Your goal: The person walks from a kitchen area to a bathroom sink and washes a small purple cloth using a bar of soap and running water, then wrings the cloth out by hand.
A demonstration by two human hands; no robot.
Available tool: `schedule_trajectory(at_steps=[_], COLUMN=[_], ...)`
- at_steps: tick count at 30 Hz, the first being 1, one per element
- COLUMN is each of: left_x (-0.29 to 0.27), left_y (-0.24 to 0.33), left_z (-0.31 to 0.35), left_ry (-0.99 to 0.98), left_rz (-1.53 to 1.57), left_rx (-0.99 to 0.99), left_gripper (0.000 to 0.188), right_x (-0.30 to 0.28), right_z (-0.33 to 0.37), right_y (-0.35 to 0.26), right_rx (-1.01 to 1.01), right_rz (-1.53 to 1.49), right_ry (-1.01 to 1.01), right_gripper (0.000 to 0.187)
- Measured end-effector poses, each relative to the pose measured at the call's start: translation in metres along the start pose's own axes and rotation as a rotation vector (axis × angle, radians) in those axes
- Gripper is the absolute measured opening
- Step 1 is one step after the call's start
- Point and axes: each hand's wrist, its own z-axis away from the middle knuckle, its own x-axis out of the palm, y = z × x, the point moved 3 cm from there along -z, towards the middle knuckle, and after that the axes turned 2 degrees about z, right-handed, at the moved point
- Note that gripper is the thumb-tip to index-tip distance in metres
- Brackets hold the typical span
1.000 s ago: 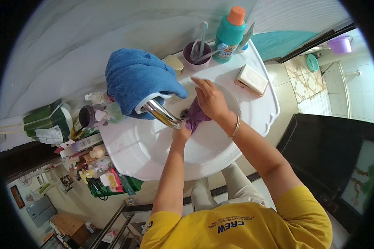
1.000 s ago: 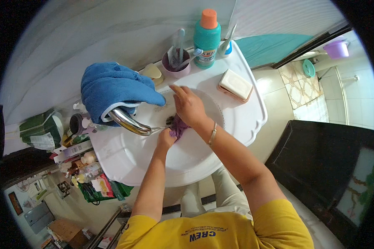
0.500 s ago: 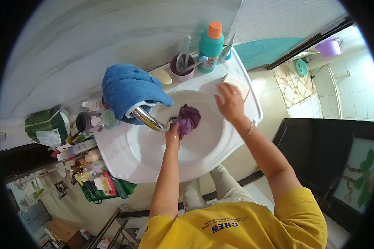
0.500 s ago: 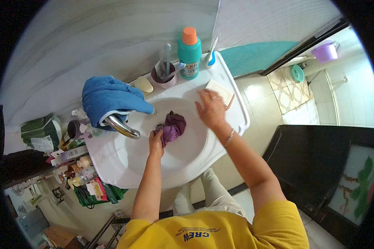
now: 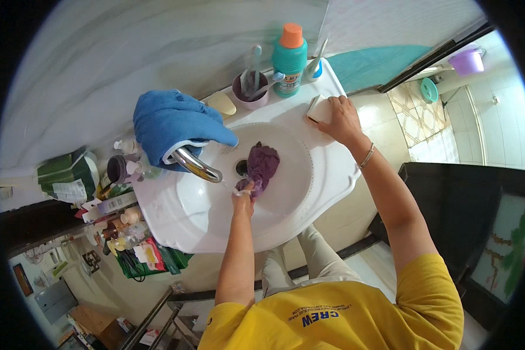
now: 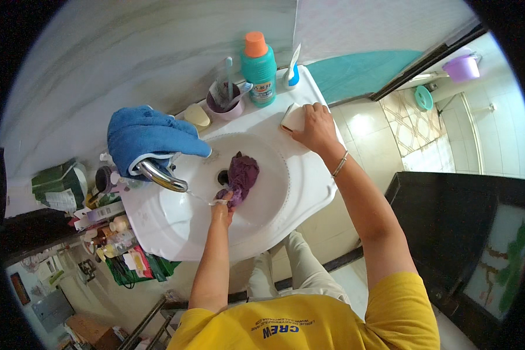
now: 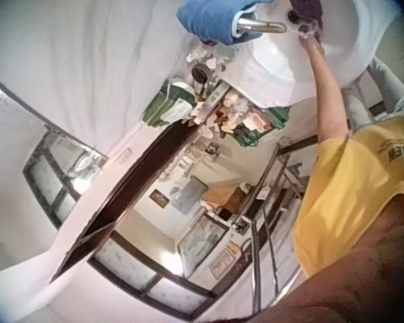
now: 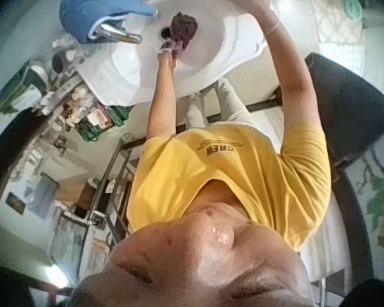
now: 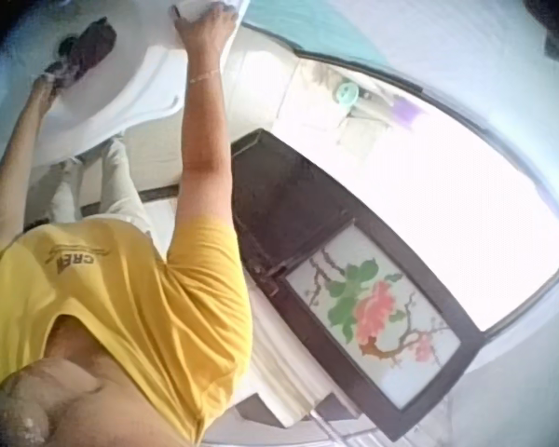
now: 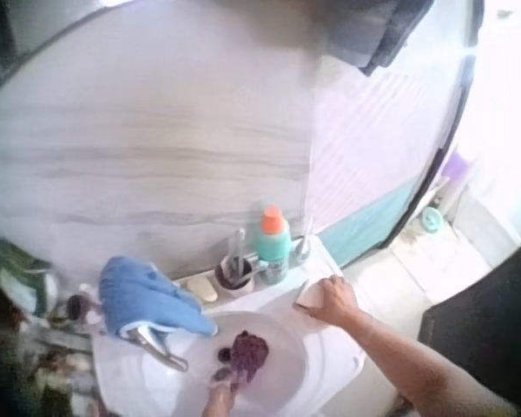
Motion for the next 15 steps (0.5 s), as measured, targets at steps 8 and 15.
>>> schedule_trajectory(at_steps=[8, 15], left_x=[0.004, 0.016], left_y=[0.008, 0.038], left_z=[0.012, 0.047], left_ry=[0.014, -0.159], left_rz=[-0.016, 0.333], left_rx=[0.311, 0.343], left_gripper=[0.040, 0.034], right_x=[-0.014, -0.001], right_z=[0.015, 0.047], right_y=[0.006, -0.026], right_rx=[-0.003, 0.092], right_rz=[-0.548, -0.492], right_ry=[0.315, 0.156], right_gripper=[0.058, 0.054])
